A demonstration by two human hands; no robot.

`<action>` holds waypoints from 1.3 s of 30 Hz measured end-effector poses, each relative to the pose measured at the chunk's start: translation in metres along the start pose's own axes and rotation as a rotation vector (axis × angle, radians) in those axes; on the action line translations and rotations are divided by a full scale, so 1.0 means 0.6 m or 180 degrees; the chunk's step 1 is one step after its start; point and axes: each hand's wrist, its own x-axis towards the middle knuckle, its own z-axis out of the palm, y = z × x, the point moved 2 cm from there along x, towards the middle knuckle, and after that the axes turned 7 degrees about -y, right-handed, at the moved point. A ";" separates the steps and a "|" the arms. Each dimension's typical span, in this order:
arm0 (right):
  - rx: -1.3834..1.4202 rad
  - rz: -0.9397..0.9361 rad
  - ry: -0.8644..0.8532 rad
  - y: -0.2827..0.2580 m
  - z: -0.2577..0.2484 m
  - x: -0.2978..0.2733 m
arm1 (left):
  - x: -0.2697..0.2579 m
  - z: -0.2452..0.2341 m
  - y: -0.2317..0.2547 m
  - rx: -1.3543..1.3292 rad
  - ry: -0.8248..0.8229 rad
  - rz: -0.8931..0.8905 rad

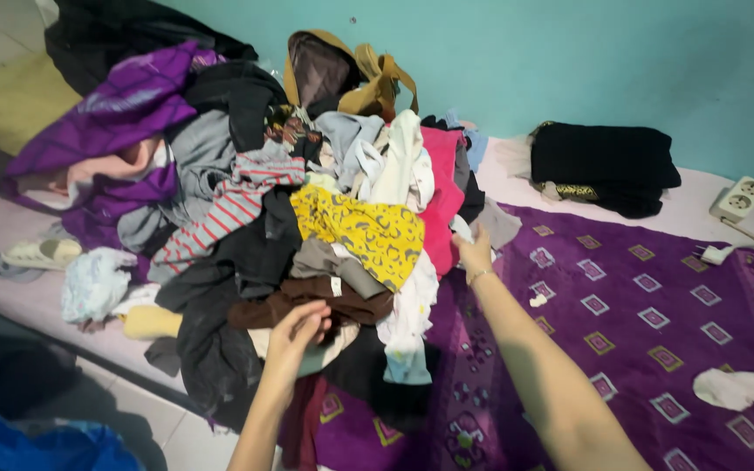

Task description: Folding various items of clean laundry including shirts and undergarments on a bed.

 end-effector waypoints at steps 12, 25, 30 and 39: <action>-0.1161 -0.0576 -0.1307 -0.179 -0.013 -0.130 | 0.073 0.230 0.023 0.2217 -0.0748 0.2128; -0.2341 -0.1702 -0.0751 -0.392 -0.479 -0.295 | 0.131 0.484 -0.054 0.2081 -0.1684 0.2092; -0.2213 -0.1527 -0.1986 -0.440 -0.469 -0.370 | 0.091 0.594 0.005 0.3758 -0.3076 0.2489; -0.0695 -0.0703 0.0382 -0.392 -0.560 -0.383 | 0.150 0.495 -0.052 0.4010 -0.1870 0.0750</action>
